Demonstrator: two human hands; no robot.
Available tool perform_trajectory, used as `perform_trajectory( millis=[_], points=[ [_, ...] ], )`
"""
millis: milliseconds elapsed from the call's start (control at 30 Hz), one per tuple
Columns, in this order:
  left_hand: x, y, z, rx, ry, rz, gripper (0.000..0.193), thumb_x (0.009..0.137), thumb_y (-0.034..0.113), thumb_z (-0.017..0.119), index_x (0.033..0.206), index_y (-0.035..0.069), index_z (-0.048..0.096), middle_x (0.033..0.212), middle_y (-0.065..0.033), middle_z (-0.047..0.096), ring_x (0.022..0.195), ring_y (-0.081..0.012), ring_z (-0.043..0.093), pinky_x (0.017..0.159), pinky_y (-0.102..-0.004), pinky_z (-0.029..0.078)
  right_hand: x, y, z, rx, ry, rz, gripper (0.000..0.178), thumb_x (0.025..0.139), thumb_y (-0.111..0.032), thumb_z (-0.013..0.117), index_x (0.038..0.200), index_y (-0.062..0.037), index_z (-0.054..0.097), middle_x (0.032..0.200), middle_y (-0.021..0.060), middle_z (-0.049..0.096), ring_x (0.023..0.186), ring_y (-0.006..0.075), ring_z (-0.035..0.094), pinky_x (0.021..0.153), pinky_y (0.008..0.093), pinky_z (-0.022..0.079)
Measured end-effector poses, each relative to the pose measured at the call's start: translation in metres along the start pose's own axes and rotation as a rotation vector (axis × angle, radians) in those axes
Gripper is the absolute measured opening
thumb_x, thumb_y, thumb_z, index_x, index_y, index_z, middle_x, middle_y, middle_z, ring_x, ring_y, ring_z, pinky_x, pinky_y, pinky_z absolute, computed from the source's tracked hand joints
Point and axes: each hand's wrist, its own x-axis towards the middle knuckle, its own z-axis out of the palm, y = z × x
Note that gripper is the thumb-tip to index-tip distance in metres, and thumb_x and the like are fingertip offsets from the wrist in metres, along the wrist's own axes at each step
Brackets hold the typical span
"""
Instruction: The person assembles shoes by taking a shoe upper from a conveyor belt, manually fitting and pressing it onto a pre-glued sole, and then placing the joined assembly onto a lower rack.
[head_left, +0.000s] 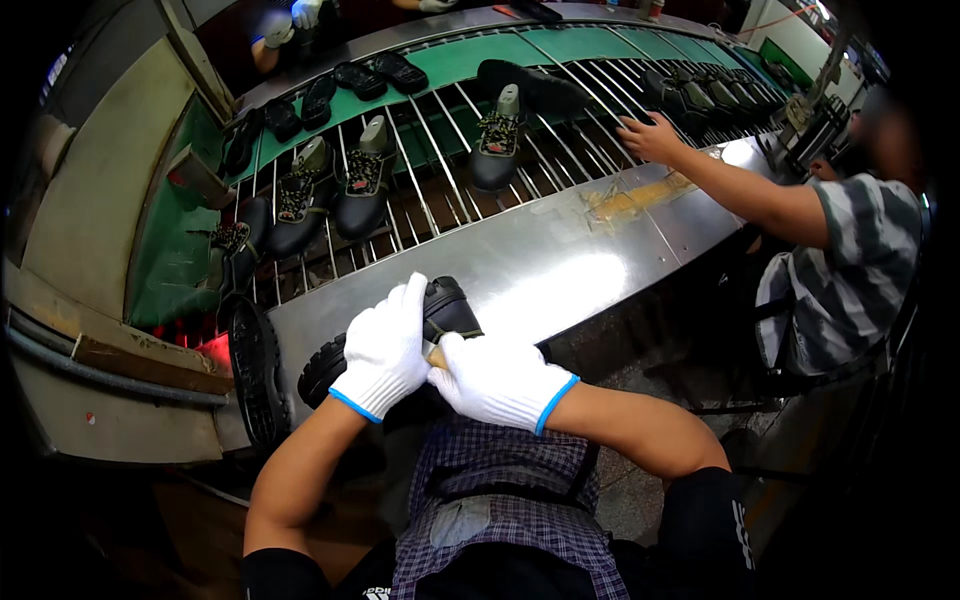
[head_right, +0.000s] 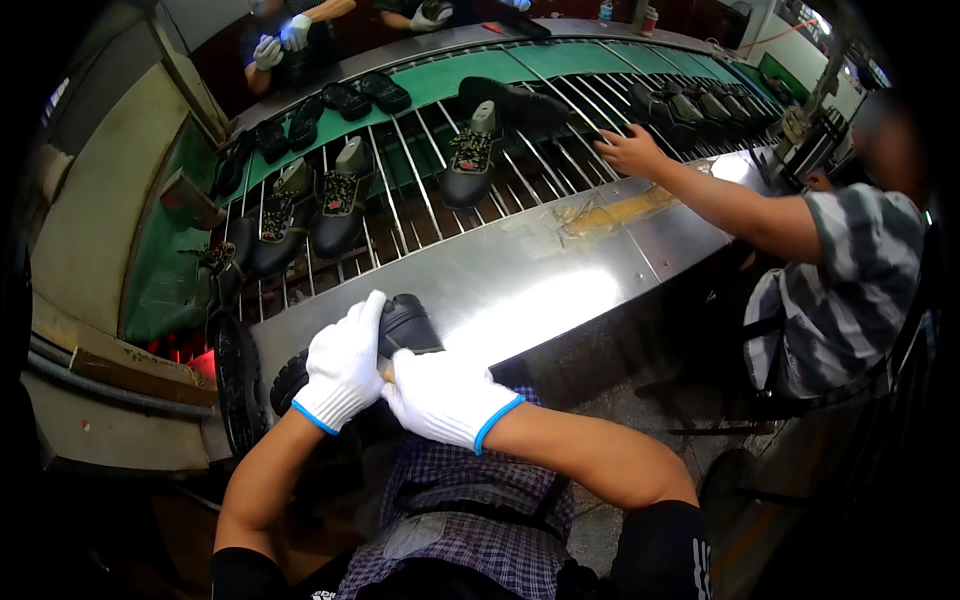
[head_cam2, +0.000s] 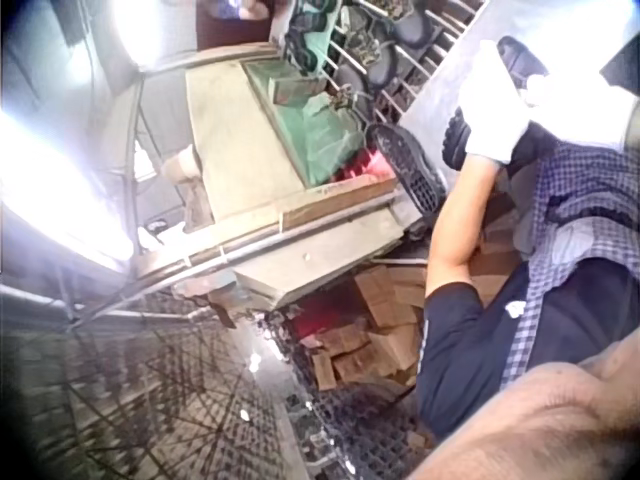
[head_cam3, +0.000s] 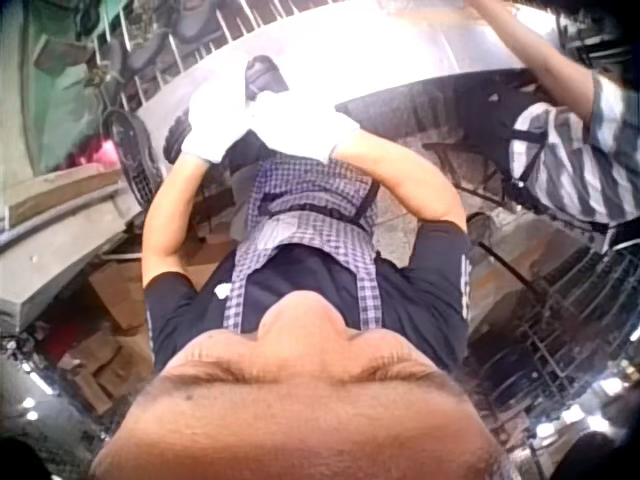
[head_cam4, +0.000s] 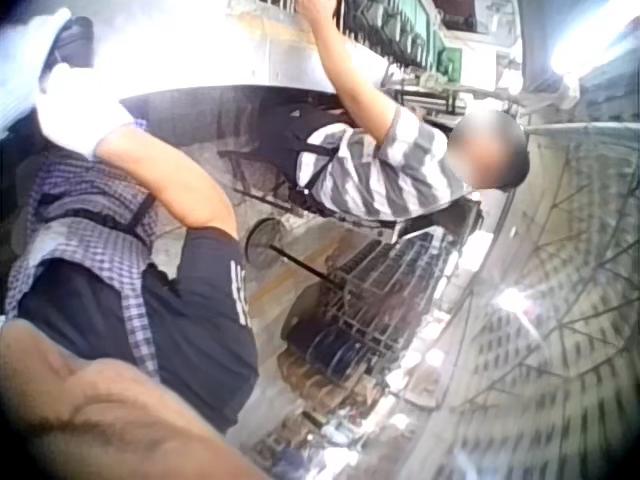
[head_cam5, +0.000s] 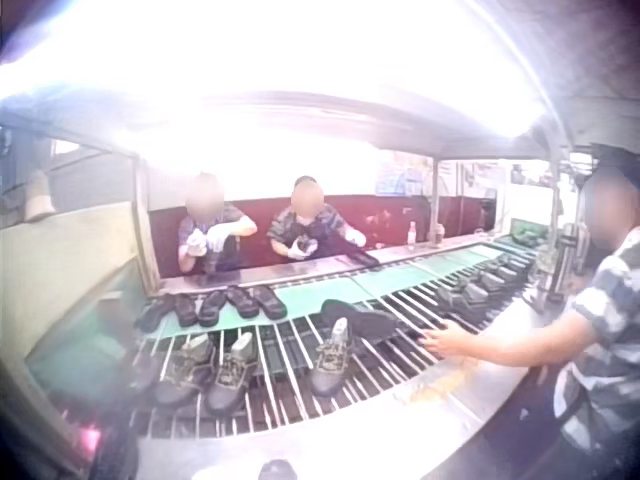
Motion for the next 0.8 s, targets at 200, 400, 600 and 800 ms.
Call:
perform_trajectory(
  millis=[200, 400, 600, 800],
  points=[
    [-0.009, 0.008, -0.008, -0.036, -0.004, -0.011, 0.115, 0.070, 0.058, 0.097, 0.154, -0.001, 0.046, 0.130, -0.0206, 0.070, 0.110, -0.0373, 0.076, 0.090, -0.0475, 0.062, -0.019, 0.108, 0.001, 0.126, 0.107, 0.261, 0.055, 0.109, -0.047, 0.059, 0.125, 0.0046, 0.070, 0.104, 0.0262, 0.080, 0.093, 0.0385, 0.080, 0.082, 0.0463, 0.064],
    [0.000, 0.004, -0.016, -0.001, -0.108, -0.064, 0.120, 0.069, 0.063, 0.096, 0.158, 0.002, 0.043, 0.137, -0.0186, 0.068, 0.116, -0.0386, 0.074, 0.095, -0.0490, 0.061, -0.075, 0.096, -0.009, 0.331, 0.130, 0.404, 0.060, 0.108, -0.051, 0.058, 0.135, 0.0000, 0.072, 0.113, 0.0309, 0.078, 0.106, 0.0433, 0.078, 0.097, 0.0483, 0.060],
    [0.025, 0.002, -0.031, 0.006, -0.302, -0.025, 0.129, 0.067, 0.064, 0.097, 0.165, 0.005, 0.037, 0.148, -0.0228, 0.062, 0.135, -0.0408, 0.066, 0.109, -0.0496, 0.057, -0.028, 0.068, -0.001, 0.385, -0.037, 0.369, 0.059, 0.109, -0.051, 0.055, 0.128, 0.0020, 0.072, 0.109, 0.0300, 0.078, 0.102, 0.0456, 0.078, 0.094, 0.0515, 0.059],
    [0.018, -0.003, -0.017, -0.002, -0.224, 0.087, 0.113, 0.078, 0.048, 0.092, 0.165, 0.002, 0.036, 0.148, -0.0209, 0.062, 0.127, -0.0410, 0.068, 0.102, -0.0511, 0.061, -0.002, 0.018, 0.007, 0.048, 0.063, 0.162, 0.046, 0.110, -0.045, 0.060, 0.115, -0.0005, 0.068, 0.087, 0.0231, 0.077, 0.081, 0.0449, 0.078, 0.076, 0.0540, 0.064]
  ],
)
